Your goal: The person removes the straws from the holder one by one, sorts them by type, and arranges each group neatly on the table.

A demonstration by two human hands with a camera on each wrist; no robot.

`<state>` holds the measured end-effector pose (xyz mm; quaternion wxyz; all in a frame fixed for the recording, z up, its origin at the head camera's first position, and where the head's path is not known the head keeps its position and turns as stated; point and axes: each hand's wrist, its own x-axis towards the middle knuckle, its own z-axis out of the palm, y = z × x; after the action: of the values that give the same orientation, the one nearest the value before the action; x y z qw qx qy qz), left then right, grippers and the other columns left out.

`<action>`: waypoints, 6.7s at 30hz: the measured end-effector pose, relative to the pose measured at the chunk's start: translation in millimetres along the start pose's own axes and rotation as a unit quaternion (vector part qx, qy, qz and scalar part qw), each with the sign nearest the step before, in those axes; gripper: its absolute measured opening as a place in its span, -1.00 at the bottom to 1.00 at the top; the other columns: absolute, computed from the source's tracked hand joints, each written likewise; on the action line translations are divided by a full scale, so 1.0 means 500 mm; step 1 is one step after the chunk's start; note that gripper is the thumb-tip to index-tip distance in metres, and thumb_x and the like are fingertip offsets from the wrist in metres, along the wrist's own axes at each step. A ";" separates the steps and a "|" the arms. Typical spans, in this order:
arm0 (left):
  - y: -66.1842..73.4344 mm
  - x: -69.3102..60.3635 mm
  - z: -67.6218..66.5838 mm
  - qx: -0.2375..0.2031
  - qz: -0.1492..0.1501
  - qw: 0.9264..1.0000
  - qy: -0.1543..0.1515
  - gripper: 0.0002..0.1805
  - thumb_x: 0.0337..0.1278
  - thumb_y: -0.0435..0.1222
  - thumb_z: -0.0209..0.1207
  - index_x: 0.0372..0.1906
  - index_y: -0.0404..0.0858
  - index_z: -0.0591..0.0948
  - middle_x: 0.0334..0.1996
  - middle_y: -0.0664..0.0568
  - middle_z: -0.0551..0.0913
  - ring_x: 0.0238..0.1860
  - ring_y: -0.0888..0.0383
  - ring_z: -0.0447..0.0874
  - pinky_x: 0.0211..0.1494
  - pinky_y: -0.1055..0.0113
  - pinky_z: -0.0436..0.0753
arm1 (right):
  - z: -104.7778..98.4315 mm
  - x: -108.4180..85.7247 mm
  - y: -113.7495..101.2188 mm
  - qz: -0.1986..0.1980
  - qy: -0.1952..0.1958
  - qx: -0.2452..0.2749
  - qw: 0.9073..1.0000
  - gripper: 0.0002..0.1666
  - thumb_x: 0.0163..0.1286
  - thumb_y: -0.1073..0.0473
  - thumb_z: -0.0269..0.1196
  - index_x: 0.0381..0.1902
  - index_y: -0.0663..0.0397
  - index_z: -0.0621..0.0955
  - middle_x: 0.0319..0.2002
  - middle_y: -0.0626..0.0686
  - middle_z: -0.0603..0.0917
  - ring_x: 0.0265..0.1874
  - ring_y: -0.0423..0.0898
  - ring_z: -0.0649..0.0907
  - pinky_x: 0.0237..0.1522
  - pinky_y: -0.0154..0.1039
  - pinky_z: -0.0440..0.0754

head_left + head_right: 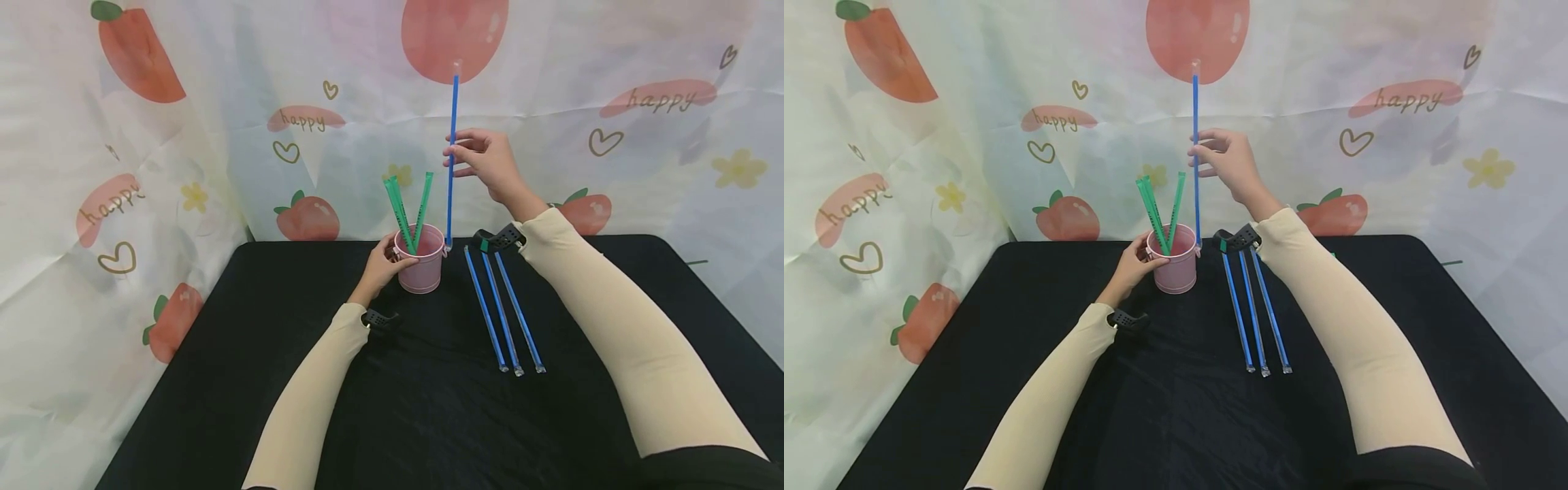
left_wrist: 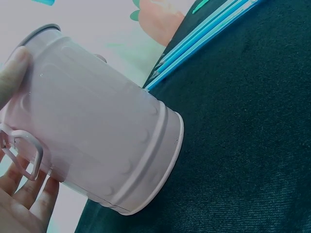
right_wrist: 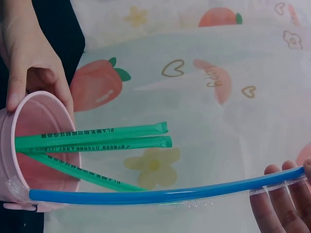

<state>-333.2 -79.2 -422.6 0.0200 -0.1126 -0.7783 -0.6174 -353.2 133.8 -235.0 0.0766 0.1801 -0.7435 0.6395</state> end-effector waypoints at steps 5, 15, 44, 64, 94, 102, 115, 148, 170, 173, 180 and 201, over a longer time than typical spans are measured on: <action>-0.001 -0.002 0.001 0.000 0.002 1.000 0.004 -0.23 0.00 -0.31 0.33 0.36 -0.16 0.28 0.20 -0.10 0.47 0.07 0.09 0.48 0.03 0.36 0.54 | -0.013 -0.011 0.004 0.008 -0.005 0.018 1.000 -0.64 0.31 0.21 0.21 0.03 0.26 0.56 -0.38 -0.14 0.69 -0.41 -0.26 0.72 -0.37 -0.39 0.68; -0.003 -0.003 0.001 0.001 0.000 1.000 0.004 -0.23 0.00 -0.31 0.34 0.36 -0.17 0.28 0.21 -0.10 0.46 0.11 0.05 0.48 0.14 0.23 0.55 | -0.041 -0.047 0.032 0.026 -0.017 0.039 0.999 -0.68 0.32 0.20 0.20 0.00 0.23 0.57 -0.38 -0.14 0.72 -0.39 -0.24 0.73 -0.37 -0.38 0.69; -0.003 -0.002 -0.001 0.011 -0.002 1.000 0.002 -0.21 0.02 -0.25 0.33 0.38 -0.14 0.25 0.22 -0.09 0.44 0.18 0.01 0.46 0.18 0.16 0.53 | -0.155 -0.165 0.098 0.078 -0.058 -0.044 0.994 -0.80 0.35 0.18 0.17 -0.10 0.08 0.61 -0.40 -0.25 0.72 -0.40 -0.26 0.74 -0.40 -0.36 0.69; 0.002 0.000 -0.001 0.004 -0.004 1.000 -0.001 -0.22 0.02 -0.24 0.33 0.37 -0.15 0.26 0.26 -0.08 0.41 0.24 -0.01 0.42 0.26 0.11 0.49 | -0.217 -0.218 0.173 0.126 -0.123 -0.140 0.974 -0.54 0.38 0.14 0.15 0.07 0.41 0.46 -0.35 -0.25 0.71 -0.36 -0.26 0.71 -0.34 -0.28 0.70; 0.069 -0.042 -0.009 0.017 -0.021 0.999 -0.026 -0.21 0.09 -0.30 0.28 0.40 -0.28 0.19 0.32 -0.23 0.33 0.30 -0.13 0.35 0.30 0.08 0.44 | -0.229 -0.245 0.309 0.197 -0.106 -0.134 0.965 -0.46 0.38 0.15 0.15 0.11 0.54 0.39 -0.33 -0.14 0.74 -0.38 -0.27 0.70 -0.35 -0.26 0.71; 0.067 -0.040 -0.009 0.013 -0.023 0.999 -0.026 -0.20 0.08 -0.30 0.28 0.41 -0.27 0.18 0.31 -0.22 0.35 0.29 -0.12 0.36 0.29 0.08 0.45 | -0.229 -0.240 0.328 0.216 -0.102 -0.127 0.963 -0.42 0.37 0.15 0.16 0.15 0.55 0.37 -0.36 -0.21 0.74 -0.42 -0.34 0.66 -0.34 -0.28 0.70; 0.069 -0.041 -0.010 0.015 -0.024 0.999 -0.026 -0.20 0.08 -0.29 0.29 0.40 -0.29 0.18 0.33 -0.25 0.31 0.33 -0.15 0.32 0.32 0.07 0.42 | -0.232 -0.239 0.351 0.236 -0.100 -0.120 0.959 -0.40 0.38 0.16 0.15 0.16 0.58 0.34 -0.41 -0.31 0.70 -0.43 -0.37 0.63 -0.33 -0.34 0.69; -0.002 -0.002 -0.001 0.009 -0.012 1.000 0.001 -0.19 0.00 -0.24 0.34 0.38 -0.15 0.25 0.30 -0.07 0.38 0.30 -0.01 0.38 0.29 0.11 0.45 | -0.212 -0.234 0.385 0.257 -0.064 -0.174 0.949 -0.51 0.34 0.21 0.19 0.08 0.53 0.46 -0.42 -0.19 0.65 -0.49 -0.37 0.60 -0.35 -0.33 0.69; 0.040 -0.019 -0.008 0.008 -0.028 0.999 -0.020 -0.20 0.04 -0.29 0.31 0.39 -0.23 0.22 0.31 -0.15 0.36 0.30 -0.06 0.37 0.30 0.13 0.45 | -0.205 -0.230 0.384 0.243 -0.071 -0.224 0.941 -0.62 0.30 0.26 0.22 -0.06 0.52 0.53 -0.49 -0.10 0.70 -0.54 -0.31 0.62 -0.43 -0.33 0.69; 0.059 -0.030 -0.008 0.014 -0.021 0.999 -0.021 -0.23 0.08 -0.33 0.27 0.40 -0.28 0.20 0.32 -0.20 0.34 0.30 -0.09 0.36 0.29 0.13 0.46 | -0.204 -0.230 0.383 0.240 -0.069 -0.234 0.940 -0.64 0.29 0.27 0.23 -0.08 0.51 0.54 -0.53 -0.10 0.69 -0.56 -0.29 0.61 -0.46 -0.34 0.68; 0.007 -0.002 -0.006 0.002 -0.021 1.000 -0.015 -0.18 0.01 -0.25 0.34 0.40 -0.15 0.23 0.30 -0.09 0.38 0.31 0.00 0.37 0.30 0.13 0.45 | -0.205 -0.229 0.384 0.237 -0.070 -0.238 0.939 -0.65 0.30 0.28 0.22 -0.09 0.52 0.54 -0.54 -0.10 0.68 -0.57 -0.29 0.61 -0.47 -0.36 0.67; 0.000 0.000 0.000 0.007 -0.015 1.000 0.005 -0.20 -0.01 -0.25 0.35 0.37 -0.17 0.26 0.28 -0.09 0.40 0.29 0.00 0.39 0.29 0.13 0.46 | -0.245 -0.228 0.351 0.291 -0.164 -0.173 0.927 -0.38 0.38 0.14 0.15 0.21 0.52 0.33 -0.13 0.09 0.70 -0.18 -0.12 0.71 -0.08 -0.12 0.67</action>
<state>-333.3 -79.0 -422.6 0.0154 -0.0976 -0.7842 -0.6126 -326.6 293.5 -415.5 -0.2057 0.0422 -0.8643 0.4571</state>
